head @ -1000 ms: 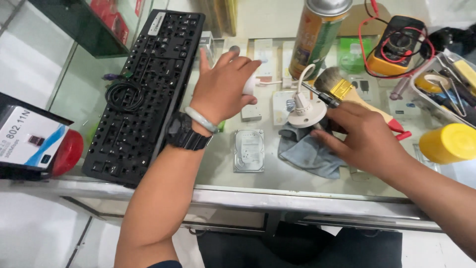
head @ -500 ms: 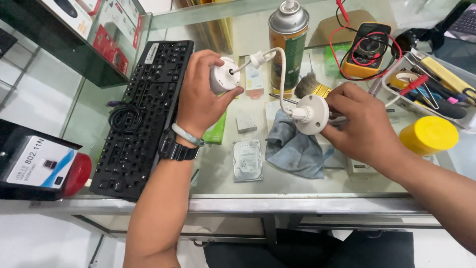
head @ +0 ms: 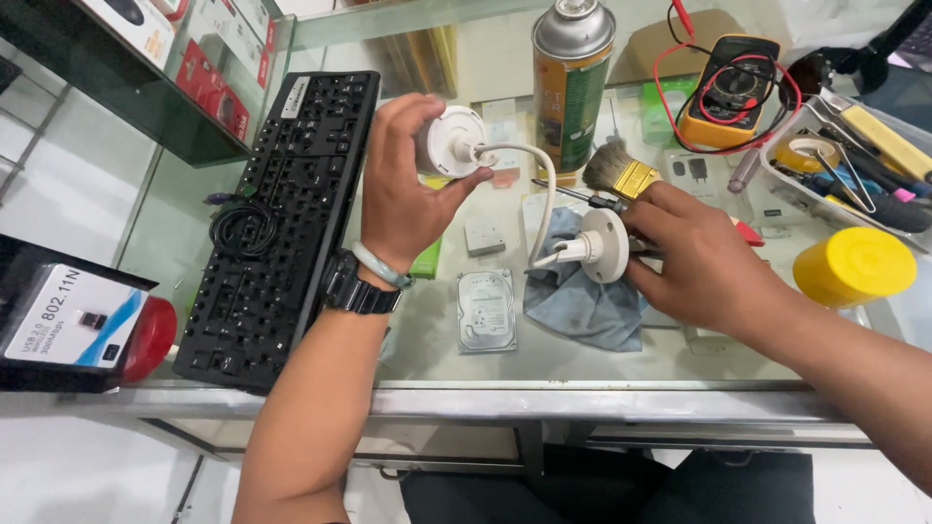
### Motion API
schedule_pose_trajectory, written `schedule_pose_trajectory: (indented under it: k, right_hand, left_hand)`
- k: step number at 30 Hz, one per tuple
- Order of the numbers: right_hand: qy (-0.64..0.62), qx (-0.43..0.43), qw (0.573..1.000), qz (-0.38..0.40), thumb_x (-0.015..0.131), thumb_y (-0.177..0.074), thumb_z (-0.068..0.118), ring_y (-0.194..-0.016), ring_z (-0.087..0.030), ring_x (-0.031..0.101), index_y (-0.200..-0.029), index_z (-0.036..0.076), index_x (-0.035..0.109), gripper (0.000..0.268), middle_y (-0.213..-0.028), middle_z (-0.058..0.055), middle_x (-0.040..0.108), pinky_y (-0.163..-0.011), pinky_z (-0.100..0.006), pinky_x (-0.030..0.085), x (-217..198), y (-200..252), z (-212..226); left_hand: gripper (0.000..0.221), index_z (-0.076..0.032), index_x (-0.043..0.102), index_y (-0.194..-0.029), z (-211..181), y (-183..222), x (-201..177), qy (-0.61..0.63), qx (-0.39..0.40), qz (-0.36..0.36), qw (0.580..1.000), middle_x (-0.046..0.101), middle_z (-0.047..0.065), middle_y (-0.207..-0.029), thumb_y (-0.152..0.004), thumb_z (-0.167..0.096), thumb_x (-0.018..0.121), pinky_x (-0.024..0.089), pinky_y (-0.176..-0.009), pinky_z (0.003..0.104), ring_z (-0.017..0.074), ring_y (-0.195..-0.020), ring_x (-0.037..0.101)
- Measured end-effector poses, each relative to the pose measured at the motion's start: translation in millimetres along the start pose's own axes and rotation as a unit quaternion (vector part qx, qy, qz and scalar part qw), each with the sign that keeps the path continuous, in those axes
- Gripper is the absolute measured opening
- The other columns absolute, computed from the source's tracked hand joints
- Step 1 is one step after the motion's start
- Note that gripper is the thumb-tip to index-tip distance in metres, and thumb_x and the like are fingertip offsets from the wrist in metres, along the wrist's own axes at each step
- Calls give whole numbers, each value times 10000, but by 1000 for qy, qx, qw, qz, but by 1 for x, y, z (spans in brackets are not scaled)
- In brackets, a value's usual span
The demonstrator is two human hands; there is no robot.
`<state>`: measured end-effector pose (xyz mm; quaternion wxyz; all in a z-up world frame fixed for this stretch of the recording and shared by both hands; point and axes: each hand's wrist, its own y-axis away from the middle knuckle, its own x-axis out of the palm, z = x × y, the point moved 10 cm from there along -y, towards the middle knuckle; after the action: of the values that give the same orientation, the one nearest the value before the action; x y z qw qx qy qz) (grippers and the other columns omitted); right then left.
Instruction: Repairing and adjusting a security camera by disassembling the housing with a screwdriver and reassembling it.
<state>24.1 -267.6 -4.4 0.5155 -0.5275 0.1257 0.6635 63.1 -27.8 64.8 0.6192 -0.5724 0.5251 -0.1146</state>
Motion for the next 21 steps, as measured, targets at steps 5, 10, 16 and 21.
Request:
schedule_pose_trajectory:
  k: [5, 10, 16, 21]
  right_hand:
    - [-10, -27, 999, 16, 699, -827, 102, -778, -287, 599, -977, 88, 648, 159, -863, -88, 587, -657, -401, 468, 2, 0, 6]
    - [-14, -29, 998, 46, 691, -845, 125, -815, -293, 609, -1078, 88, 634, 243, -905, -99, 614, -708, -409, 485, 4, -1, 11]
    - [-1, -24, 996, 92, 677, -857, 135, -891, -306, 614, -1216, 124, 622, 363, -981, -116, 646, -755, -434, 498, 14, -1, 12]
    - [22, -70, 992, 106, 678, -861, 144, -927, -335, 628, -1163, 105, 657, 305, -965, -113, 643, -806, -461, 511, 19, 2, 15]
  left_hand:
    - [510, -44, 559, -1219, -10, -5, -3, 15, 14, 5, 1000, 519, 137, -1277, -924, -321, 869, 528, -1103, 455, 327, -1237, 571]
    - [404, -65, 589, -1140, -15, -5, -3, 47, 18, 9, 999, 475, 137, -1282, -934, -302, 844, 562, -1098, 497, 369, -1290, 566]
    - [431, -76, 574, -1159, -13, -1, 3, 60, 22, 15, 998, 474, 152, -1279, -922, -300, 857, 565, -1097, 480, 355, -1289, 541]
    - [172, -159, 610, -1157, -35, 3, -2, -29, 115, -12, 993, 481, 129, -1313, -1035, -223, 713, 304, -1178, 822, 412, -1317, 588]
